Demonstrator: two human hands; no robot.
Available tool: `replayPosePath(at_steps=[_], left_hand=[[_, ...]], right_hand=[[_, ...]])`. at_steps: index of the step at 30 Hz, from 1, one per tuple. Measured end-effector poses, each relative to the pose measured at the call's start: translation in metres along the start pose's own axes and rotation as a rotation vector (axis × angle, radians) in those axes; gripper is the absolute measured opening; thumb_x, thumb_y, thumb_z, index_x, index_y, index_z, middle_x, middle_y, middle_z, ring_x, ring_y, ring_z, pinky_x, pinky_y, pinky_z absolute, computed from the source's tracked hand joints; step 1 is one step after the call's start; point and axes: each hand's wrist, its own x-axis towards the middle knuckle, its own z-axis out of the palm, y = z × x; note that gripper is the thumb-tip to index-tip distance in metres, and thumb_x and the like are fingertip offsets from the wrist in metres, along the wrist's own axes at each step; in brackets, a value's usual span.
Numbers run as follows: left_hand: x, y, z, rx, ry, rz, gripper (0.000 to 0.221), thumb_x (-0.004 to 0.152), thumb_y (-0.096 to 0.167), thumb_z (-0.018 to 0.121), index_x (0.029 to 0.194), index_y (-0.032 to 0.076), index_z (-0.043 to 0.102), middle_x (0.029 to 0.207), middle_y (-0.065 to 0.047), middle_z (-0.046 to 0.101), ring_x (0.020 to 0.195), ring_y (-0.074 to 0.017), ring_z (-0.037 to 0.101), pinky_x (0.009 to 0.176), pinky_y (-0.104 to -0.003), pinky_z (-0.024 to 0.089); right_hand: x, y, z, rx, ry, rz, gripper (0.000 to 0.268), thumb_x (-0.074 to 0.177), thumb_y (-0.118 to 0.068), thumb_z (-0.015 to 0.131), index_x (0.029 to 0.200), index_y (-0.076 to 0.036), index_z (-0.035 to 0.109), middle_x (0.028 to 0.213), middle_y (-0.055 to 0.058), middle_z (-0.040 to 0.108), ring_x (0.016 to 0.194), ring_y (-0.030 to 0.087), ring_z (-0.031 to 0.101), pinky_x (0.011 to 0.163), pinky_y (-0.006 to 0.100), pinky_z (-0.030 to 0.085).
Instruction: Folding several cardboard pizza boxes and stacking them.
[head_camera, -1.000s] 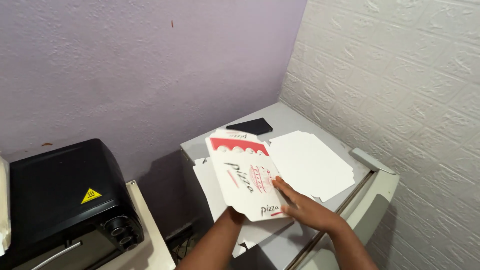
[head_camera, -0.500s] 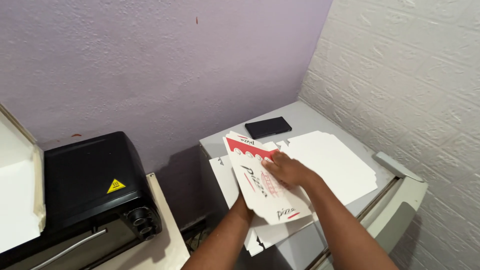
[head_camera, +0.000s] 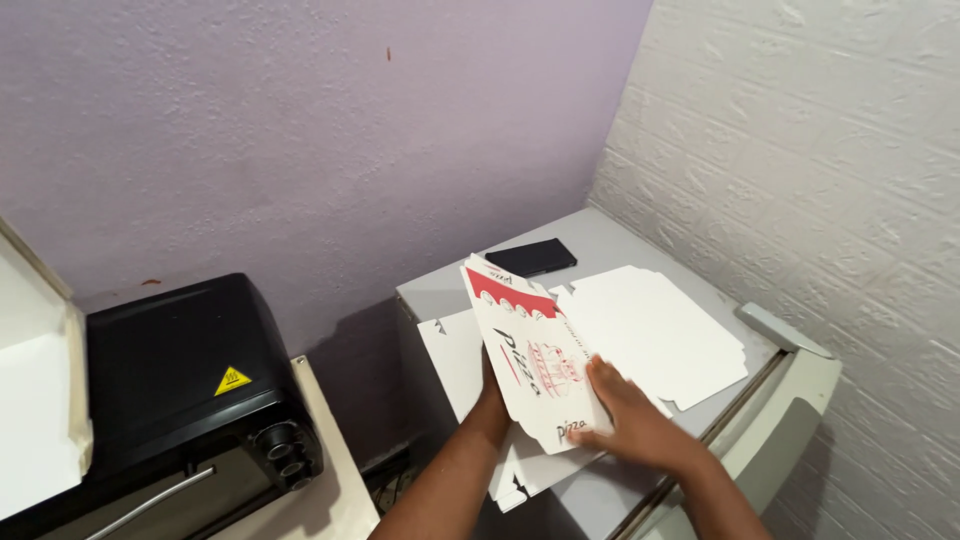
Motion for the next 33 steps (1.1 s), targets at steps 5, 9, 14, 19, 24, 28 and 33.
replayPosePath(at_steps=[5, 9, 14, 19, 24, 28, 33], left_hand=[[0.000, -0.001, 0.000, -0.187, 0.001, -0.011, 0.049, 0.106, 0.039, 0.038, 0.144, 0.009, 0.050, 0.138, -0.012, 0.063, 0.124, -0.0233, 0.065, 0.102, -0.040, 0.055], [-0.005, 0.005, 0.002, -0.299, -0.003, -0.018, 0.048, 0.108, 0.039, 0.037, 0.143, 0.009, 0.050, 0.137, -0.012, 0.065, 0.122, -0.0218, 0.068, 0.102, -0.037, 0.058], [-0.051, 0.031, -0.029, 0.510, 0.603, 0.427, 0.036, 0.093, 0.018, 0.070, 0.126, 0.005, 0.064, 0.130, -0.010, 0.068, 0.117, -0.0191, 0.063, 0.088, -0.040, 0.051], [-0.068, 0.019, -0.085, 0.604, 0.630, 0.198, 0.041, 0.088, 0.032, 0.078, 0.114, 0.002, 0.066, 0.104, -0.011, 0.070, 0.087, -0.0193, 0.065, 0.076, -0.034, 0.055], [-0.076, 0.057, -0.075, 0.613, 0.450, -0.270, 0.048, 0.087, 0.043, 0.078, 0.108, 0.001, 0.072, 0.081, -0.010, 0.073, 0.070, -0.0199, 0.068, 0.068, -0.036, 0.055], [-0.074, 0.066, -0.075, 0.601, 0.470, -0.226, 0.051, 0.084, 0.037, 0.078, 0.121, 0.005, 0.065, 0.095, -0.011, 0.078, 0.080, -0.0190, 0.076, 0.073, -0.034, 0.059], [-0.074, 0.074, -0.073, 0.831, 0.452, -0.229, 0.056, 0.084, 0.029, 0.078, 0.133, 0.009, 0.057, 0.113, -0.012, 0.076, 0.101, -0.0272, 0.074, 0.086, -0.041, 0.058]], right_hand=[[-0.034, 0.002, 0.013, 0.006, 0.112, -0.024, 0.136, 0.064, -0.055, 0.094, 0.160, -0.001, 0.016, 0.165, 0.023, 0.023, 0.151, 0.035, 0.024, 0.121, 0.041, 0.023], [-0.007, 0.063, 0.036, 0.054, 0.417, -0.176, 0.084, 0.077, 0.001, 0.053, 0.161, -0.003, 0.044, 0.150, 0.025, 0.055, 0.137, 0.035, 0.053, 0.117, 0.043, 0.038], [-0.028, 0.019, -0.001, 0.535, 0.533, 0.594, 0.064, 0.115, -0.041, 0.045, 0.113, 0.018, 0.069, 0.099, 0.039, 0.070, 0.073, 0.036, 0.065, 0.065, 0.049, 0.054], [-0.026, 0.012, -0.010, 1.042, 0.781, 0.534, 0.054, 0.111, -0.040, 0.048, 0.123, 0.012, 0.055, 0.104, 0.025, 0.067, 0.078, 0.026, 0.062, 0.067, 0.042, 0.052], [-0.025, 0.013, -0.013, 1.409, 0.719, 0.267, 0.058, 0.106, -0.038, 0.050, 0.127, 0.015, 0.048, 0.114, 0.018, 0.067, 0.092, 0.022, 0.072, 0.078, 0.036, 0.062], [-0.026, -0.003, -0.019, 1.301, 0.653, 0.412, 0.061, 0.108, -0.043, 0.043, 0.128, 0.014, 0.047, 0.116, 0.024, 0.064, 0.090, 0.032, 0.069, 0.072, 0.048, 0.059], [-0.043, 0.030, -0.025, 0.756, 0.649, 0.718, 0.071, 0.120, -0.048, 0.033, 0.118, 0.017, 0.060, 0.109, 0.041, 0.068, 0.089, 0.048, 0.070, 0.072, 0.045, 0.056]])
